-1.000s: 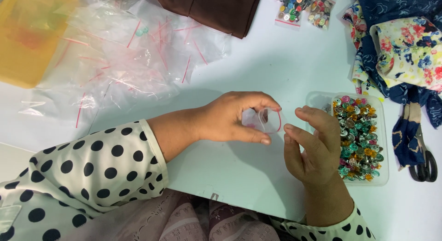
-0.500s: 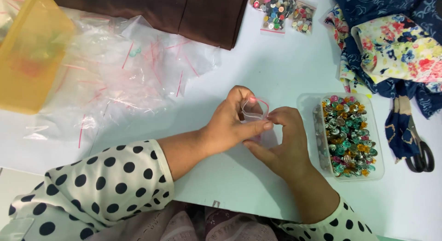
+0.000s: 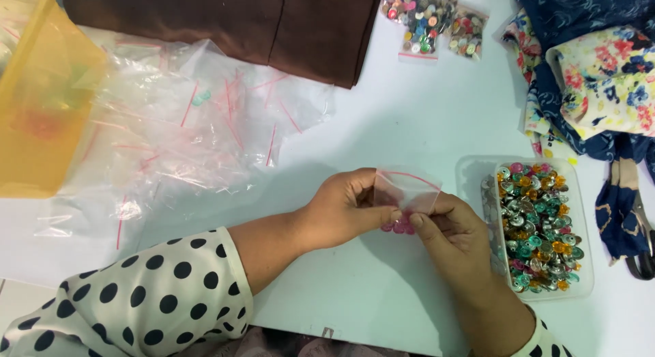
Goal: Sorting decorative buttons from a tray into small plastic bags
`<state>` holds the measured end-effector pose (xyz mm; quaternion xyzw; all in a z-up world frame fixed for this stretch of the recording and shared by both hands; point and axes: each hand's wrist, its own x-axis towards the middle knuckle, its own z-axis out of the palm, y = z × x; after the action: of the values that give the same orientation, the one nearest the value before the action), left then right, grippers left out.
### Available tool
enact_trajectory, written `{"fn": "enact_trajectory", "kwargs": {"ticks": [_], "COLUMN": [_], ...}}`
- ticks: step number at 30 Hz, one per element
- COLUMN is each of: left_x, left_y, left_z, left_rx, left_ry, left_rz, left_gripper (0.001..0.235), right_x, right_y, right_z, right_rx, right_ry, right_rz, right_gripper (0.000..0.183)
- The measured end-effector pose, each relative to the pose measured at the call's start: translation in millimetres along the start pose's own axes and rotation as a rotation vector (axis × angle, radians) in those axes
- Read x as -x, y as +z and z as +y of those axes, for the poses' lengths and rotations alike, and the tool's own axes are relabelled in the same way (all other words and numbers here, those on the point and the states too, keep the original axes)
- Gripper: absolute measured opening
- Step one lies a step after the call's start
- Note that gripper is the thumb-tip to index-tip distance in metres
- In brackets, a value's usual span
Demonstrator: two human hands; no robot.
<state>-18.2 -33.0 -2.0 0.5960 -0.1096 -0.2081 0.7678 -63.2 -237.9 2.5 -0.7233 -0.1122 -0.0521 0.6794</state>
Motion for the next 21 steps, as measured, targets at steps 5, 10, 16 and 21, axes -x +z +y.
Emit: {"fn": "enact_trajectory", "kwargs": {"ticks": [5, 10, 16, 21], "left_x": [-1.6, 0.7, -3.4, -8.4], "left_y": [5.7, 0.9, -8.1, -22.0], "left_z": [1.9, 9.2, 11.7, 8.7], "left_rx": [-0.04, -0.078, -0.07, -0.386], "left_ry": [0.05, 0.125, 0.256, 0.593], "left_rz": [0.005, 0.013, 0.002, -0.03], "left_gripper": [0.009, 0.006, 0.003, 0.01], "right_x": [-2.8, -0.1, -3.8, -15.6], "right_y": [17.6, 2.0, 4.5, 23.9], "right_z": [-16.9, 0.1, -3.2, -39.5], "right_rx": [-0.05, -0.005, 0.006, 0.297], "right_ry": [0.128, 0.169, 0.152, -0.116], "right_rz": [-0.016, 0.082, 0.087, 0.045], "right_gripper": [0.013, 0.006, 0.008, 0.01]}}
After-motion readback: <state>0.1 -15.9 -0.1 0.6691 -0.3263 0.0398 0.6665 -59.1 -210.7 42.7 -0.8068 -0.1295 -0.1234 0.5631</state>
